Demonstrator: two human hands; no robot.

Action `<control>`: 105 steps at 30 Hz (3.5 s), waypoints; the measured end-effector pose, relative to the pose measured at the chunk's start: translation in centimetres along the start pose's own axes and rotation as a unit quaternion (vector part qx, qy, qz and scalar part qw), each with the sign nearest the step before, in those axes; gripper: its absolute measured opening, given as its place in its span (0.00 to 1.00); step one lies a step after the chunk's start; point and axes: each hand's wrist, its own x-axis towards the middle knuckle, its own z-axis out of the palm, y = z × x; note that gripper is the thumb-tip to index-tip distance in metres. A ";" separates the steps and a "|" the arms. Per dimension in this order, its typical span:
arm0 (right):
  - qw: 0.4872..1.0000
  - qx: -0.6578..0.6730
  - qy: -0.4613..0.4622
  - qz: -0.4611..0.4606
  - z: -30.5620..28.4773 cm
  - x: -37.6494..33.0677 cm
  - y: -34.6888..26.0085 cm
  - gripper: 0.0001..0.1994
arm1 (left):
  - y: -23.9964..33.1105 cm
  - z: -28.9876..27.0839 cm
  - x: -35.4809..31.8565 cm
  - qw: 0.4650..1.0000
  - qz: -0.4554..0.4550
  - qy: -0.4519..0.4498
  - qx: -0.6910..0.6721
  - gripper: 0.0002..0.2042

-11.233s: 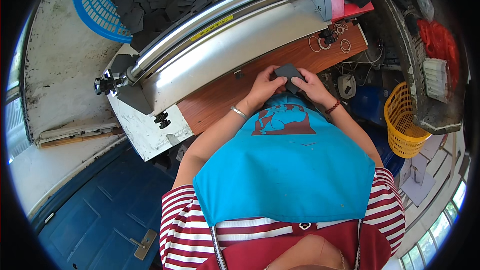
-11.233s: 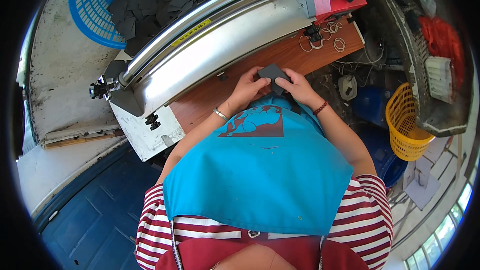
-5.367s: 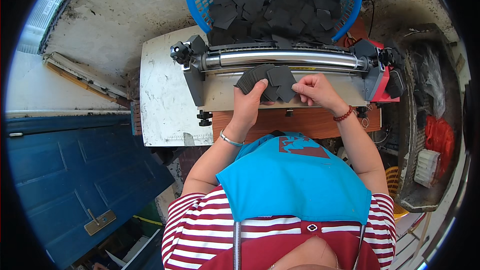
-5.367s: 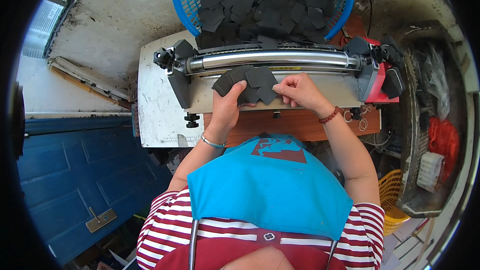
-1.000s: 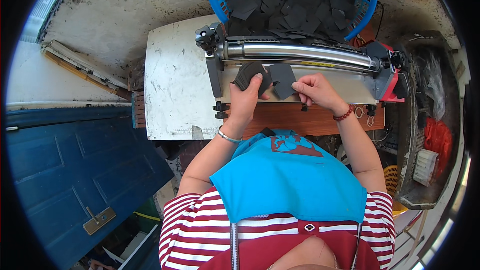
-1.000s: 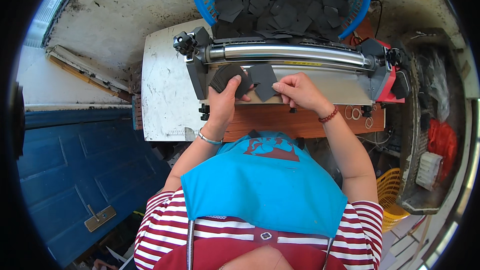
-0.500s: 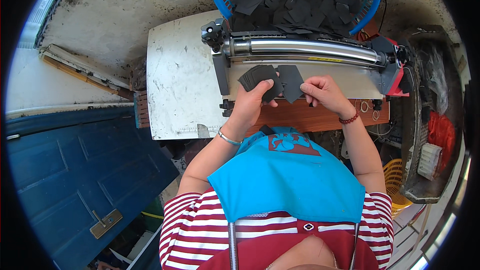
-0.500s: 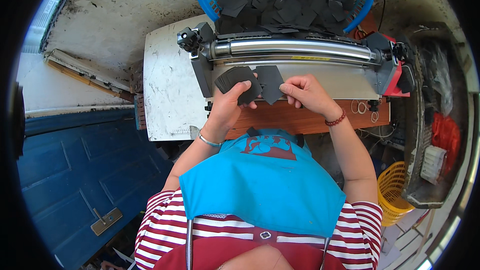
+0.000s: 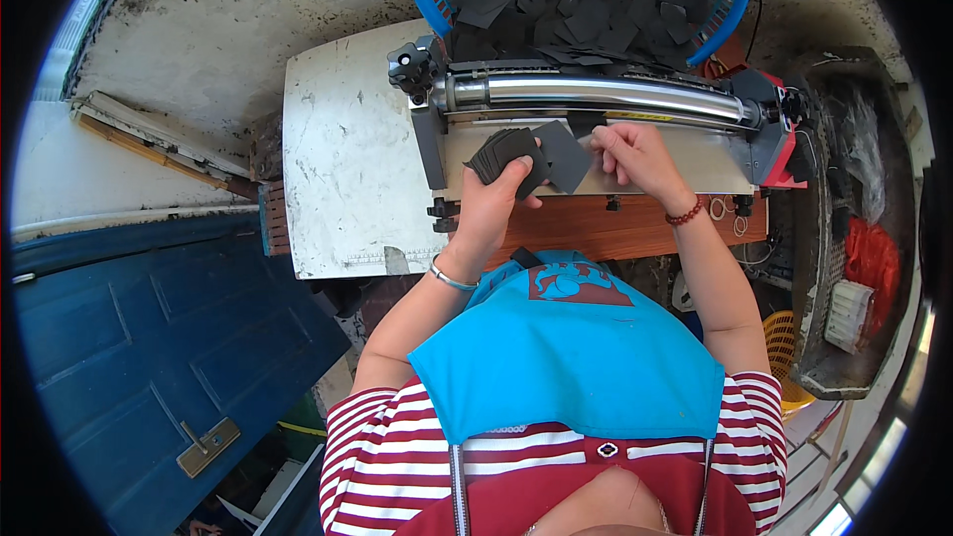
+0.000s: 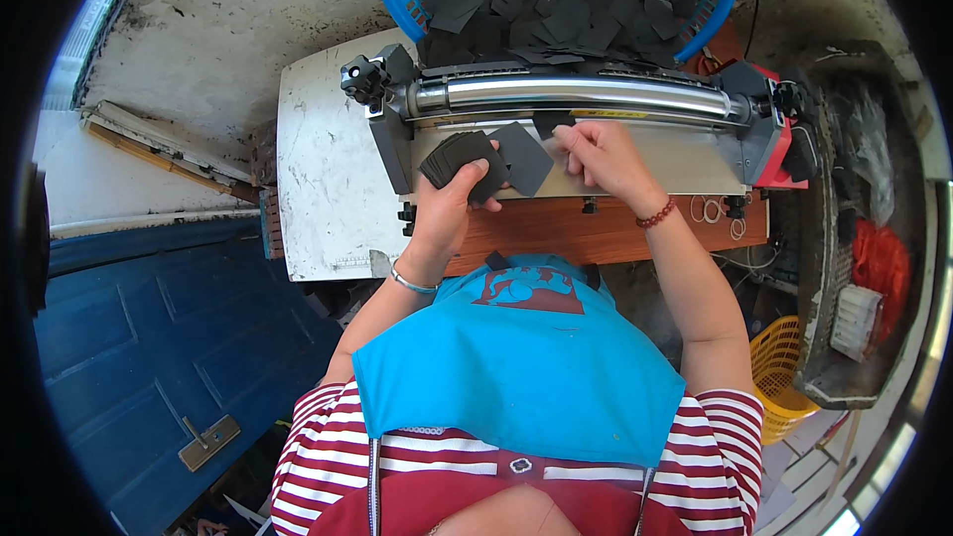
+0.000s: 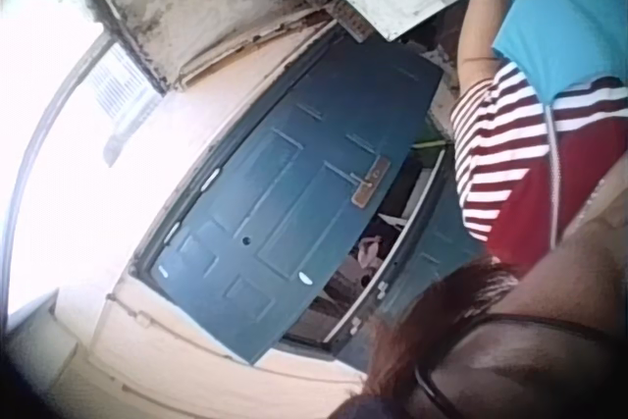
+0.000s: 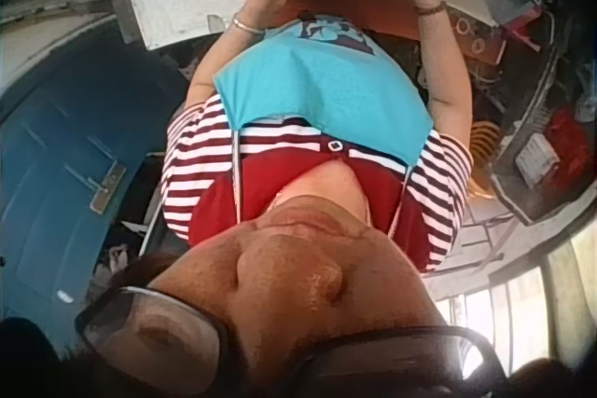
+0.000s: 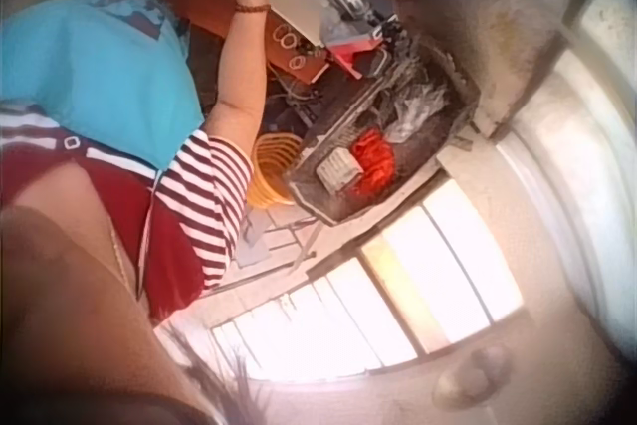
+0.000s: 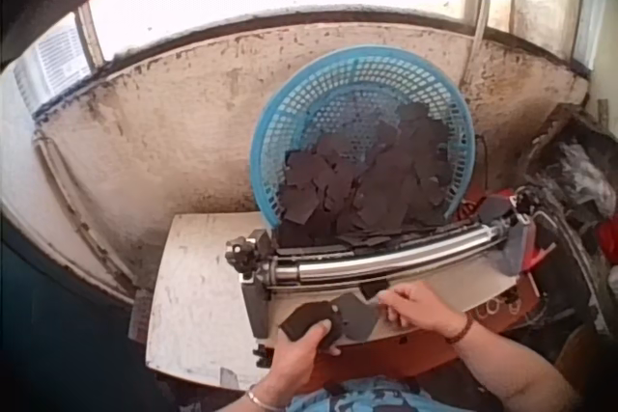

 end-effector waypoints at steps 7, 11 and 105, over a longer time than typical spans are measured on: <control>0.993 -0.070 -0.094 0.034 -0.8 -1.5 -0.6 0.17 | -0.1 1.2 0.2 0.999 -0.015 0.009 -0.034 0.12; 0.992 -0.086 -0.036 0.087 -2.0 0.2 0.7 0.19 | 0.0 1.4 0.3 0.999 -0.012 0.014 -0.031 0.12; 0.998 0.025 -0.063 -0.004 0.9 -2.0 -1.9 0.16 | -0.3 1.0 1.9 1.000 -0.008 -0.020 0.010 0.13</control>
